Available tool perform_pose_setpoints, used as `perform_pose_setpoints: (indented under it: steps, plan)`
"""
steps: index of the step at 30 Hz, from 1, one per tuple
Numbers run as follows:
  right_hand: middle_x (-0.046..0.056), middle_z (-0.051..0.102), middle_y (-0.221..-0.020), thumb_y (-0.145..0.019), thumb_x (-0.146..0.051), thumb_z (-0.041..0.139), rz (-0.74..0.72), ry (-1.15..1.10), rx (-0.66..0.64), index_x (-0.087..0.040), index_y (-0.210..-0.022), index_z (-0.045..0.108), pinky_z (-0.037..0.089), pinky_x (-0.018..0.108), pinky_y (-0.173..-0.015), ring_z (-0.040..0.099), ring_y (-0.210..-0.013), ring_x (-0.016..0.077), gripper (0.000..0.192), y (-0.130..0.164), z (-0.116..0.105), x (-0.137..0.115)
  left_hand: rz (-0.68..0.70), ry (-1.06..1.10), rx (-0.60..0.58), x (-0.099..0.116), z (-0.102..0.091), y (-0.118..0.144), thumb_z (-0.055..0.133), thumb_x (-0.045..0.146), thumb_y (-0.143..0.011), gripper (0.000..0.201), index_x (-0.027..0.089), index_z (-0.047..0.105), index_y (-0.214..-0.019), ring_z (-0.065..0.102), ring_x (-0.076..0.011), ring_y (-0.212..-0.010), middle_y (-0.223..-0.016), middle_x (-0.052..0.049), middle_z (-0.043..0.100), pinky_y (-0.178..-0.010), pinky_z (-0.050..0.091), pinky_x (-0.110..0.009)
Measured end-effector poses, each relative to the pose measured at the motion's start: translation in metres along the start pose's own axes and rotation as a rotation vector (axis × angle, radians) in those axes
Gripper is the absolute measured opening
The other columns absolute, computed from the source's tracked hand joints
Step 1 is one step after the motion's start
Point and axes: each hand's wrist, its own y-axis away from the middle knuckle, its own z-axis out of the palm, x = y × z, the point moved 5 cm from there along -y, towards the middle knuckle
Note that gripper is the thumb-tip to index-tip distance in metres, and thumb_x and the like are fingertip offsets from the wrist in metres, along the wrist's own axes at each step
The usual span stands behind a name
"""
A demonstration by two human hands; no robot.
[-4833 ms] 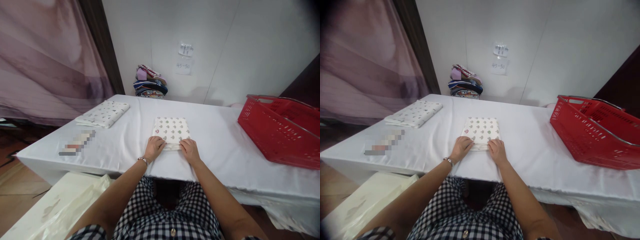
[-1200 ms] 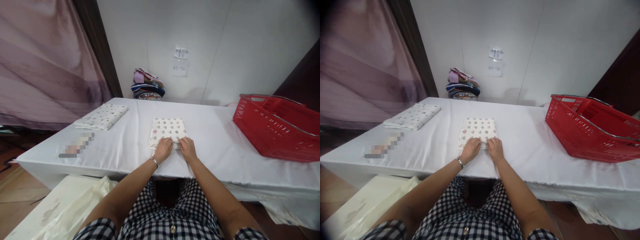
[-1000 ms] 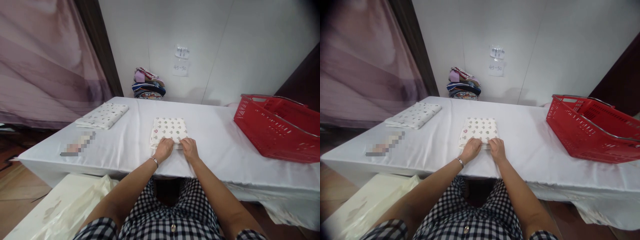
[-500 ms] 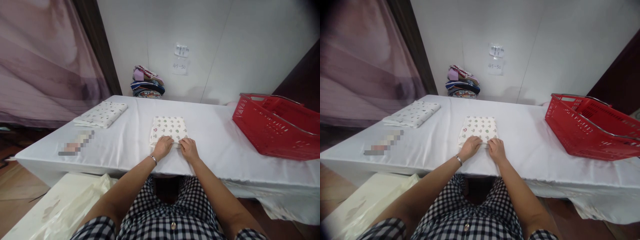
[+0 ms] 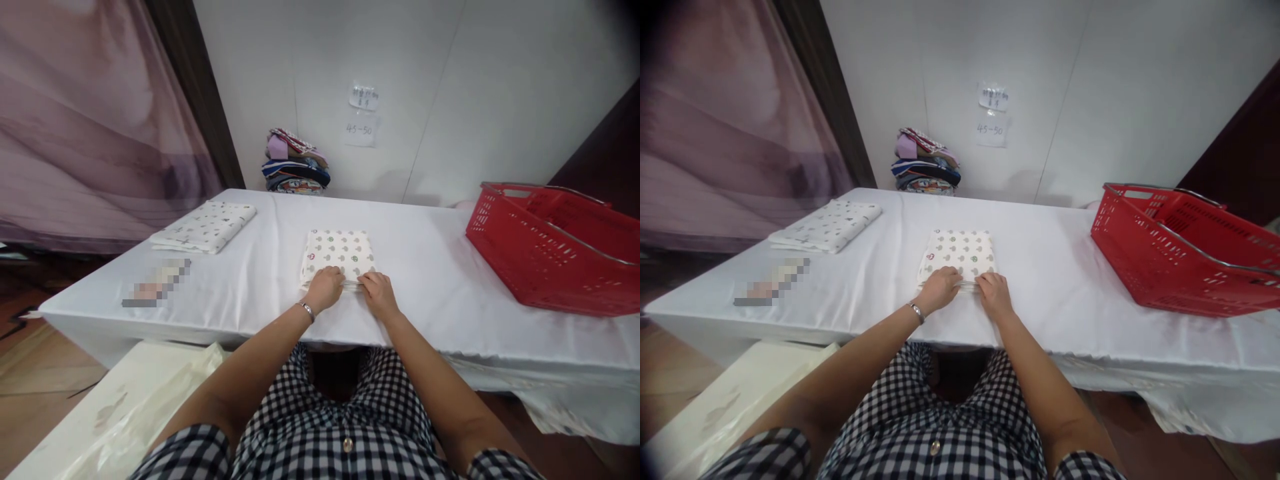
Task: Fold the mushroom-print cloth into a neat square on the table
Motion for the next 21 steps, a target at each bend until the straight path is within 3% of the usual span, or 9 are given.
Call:
perform_pose_setpoints:
  steps: [9,21]
  plan:
    - [0.008,0.058,-0.094,-0.09,-0.017,0.042,0.027,0.064,0.019,-0.018,-0.099,0.062,0.032,0.034,-0.078,0.047,-0.09,0.0209,0.022,-0.0038,0.0057,0.0021,-0.036,0.01,0.024,-0.0003,0.0015,0.0015,0.052,0.017,-0.08,0.011,0.019,0.062,-0.085,0.052,-0.0219,-0.092,-0.092,-0.007,0.058,-0.076,0.042,-0.035]
    - [0.007,0.059,-0.093,-0.092,-0.019,0.039,0.026,-0.009,0.058,-0.018,-0.096,0.06,0.032,0.033,-0.08,0.047,-0.089,0.0201,0.022,-0.0038,0.0027,0.0022,-0.052,0.019,0.037,-0.0018,0.0044,0.0027,0.048,0.017,-0.082,0.018,0.02,0.062,-0.093,0.052,-0.0212,-0.093,-0.094,-0.006,0.059,-0.078,0.042,-0.035]
